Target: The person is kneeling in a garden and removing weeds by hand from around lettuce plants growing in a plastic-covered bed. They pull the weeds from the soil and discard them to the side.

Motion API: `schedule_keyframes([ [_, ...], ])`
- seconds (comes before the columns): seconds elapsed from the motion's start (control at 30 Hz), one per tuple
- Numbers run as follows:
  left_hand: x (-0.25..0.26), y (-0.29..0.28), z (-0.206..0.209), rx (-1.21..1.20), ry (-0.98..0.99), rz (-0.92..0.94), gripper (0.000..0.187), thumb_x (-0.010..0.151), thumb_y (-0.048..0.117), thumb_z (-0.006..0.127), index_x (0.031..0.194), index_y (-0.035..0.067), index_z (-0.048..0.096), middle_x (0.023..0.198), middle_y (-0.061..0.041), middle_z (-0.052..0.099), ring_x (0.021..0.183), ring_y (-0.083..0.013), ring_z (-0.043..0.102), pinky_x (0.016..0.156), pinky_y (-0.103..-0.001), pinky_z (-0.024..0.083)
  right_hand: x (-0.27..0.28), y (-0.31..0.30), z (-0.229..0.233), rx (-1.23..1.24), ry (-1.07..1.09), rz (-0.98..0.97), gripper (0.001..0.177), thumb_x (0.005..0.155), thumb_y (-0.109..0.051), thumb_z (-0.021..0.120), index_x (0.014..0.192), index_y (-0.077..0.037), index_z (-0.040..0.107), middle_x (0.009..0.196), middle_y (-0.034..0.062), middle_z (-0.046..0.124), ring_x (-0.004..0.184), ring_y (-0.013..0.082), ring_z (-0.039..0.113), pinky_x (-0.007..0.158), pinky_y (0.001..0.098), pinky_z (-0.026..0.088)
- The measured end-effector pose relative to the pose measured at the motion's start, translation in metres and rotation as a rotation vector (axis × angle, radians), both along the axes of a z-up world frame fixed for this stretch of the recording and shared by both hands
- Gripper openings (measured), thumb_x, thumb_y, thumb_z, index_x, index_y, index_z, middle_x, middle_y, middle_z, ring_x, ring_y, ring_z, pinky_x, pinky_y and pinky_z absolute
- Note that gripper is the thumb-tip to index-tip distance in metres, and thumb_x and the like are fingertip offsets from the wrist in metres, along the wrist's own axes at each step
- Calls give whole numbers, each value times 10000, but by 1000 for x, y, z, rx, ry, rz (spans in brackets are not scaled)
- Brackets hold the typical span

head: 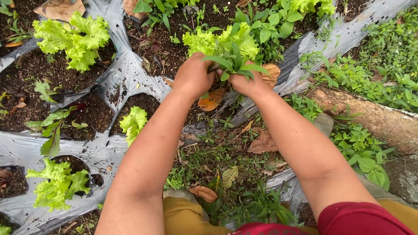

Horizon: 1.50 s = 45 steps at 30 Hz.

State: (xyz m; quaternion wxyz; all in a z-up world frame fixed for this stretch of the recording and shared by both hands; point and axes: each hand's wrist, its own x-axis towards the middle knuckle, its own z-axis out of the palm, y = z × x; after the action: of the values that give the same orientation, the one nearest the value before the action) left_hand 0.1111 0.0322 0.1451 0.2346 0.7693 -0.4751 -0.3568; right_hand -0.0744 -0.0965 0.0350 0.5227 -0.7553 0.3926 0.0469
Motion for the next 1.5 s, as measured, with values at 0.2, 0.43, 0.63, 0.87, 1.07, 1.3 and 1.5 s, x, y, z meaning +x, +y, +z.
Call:
schedule_keyframes([
  [0.2,-12,8,-27,235,82,-182,512,890,258,755,1332,14,668,1220,-249,620,1185,-440,642,1016,-559,543,8,11,99,397,137,-72,490,944,-349,603,1213,61,618,1189,238,693,1266,424,593,1213,447,340],
  [0.43,9,16,-59,409,78,-244,478,725,427,867,1163,252,790,1158,-127,765,1205,-410,664,1033,-534,533,-35,30,-16,-431,477,395,798,768,-454,813,1434,-128,515,1215,174,557,929,516,705,836,669,588],
  [0.63,23,22,-54,426,-40,-149,259,755,353,830,996,258,821,1004,-133,775,1107,-372,712,948,-488,569,-25,57,-63,-607,343,366,435,883,-151,617,1318,-171,615,1090,120,517,724,500,702,640,632,582],
  [0.87,43,41,-65,373,-97,-29,236,767,300,814,995,237,806,985,-144,763,1080,-393,711,917,-520,575,-32,42,25,-403,-392,71,274,948,-235,689,1008,25,752,919,274,716,928,499,698,870,533,566],
  [1.07,44,40,-74,322,-120,89,231,823,238,761,1054,234,783,1001,-111,744,1096,-352,700,909,-514,577,-26,111,23,-90,-219,269,251,905,-114,710,1078,66,732,1054,262,721,1038,433,706,1013,548,549],
  [1.3,38,31,-62,280,-92,86,231,885,248,732,1111,209,762,1103,-138,705,1197,-374,648,998,-565,523,44,137,123,114,359,748,912,888,-85,746,1645,-179,247,1551,351,318,1277,591,533,1053,650,482],
  [1.5,12,26,3,209,69,-153,167,821,181,746,970,185,822,963,-154,786,1092,-405,708,985,-532,541,-27,42,43,-545,111,379,201,915,-99,719,1110,-115,765,1053,129,735,1066,335,723,907,450,595],
])
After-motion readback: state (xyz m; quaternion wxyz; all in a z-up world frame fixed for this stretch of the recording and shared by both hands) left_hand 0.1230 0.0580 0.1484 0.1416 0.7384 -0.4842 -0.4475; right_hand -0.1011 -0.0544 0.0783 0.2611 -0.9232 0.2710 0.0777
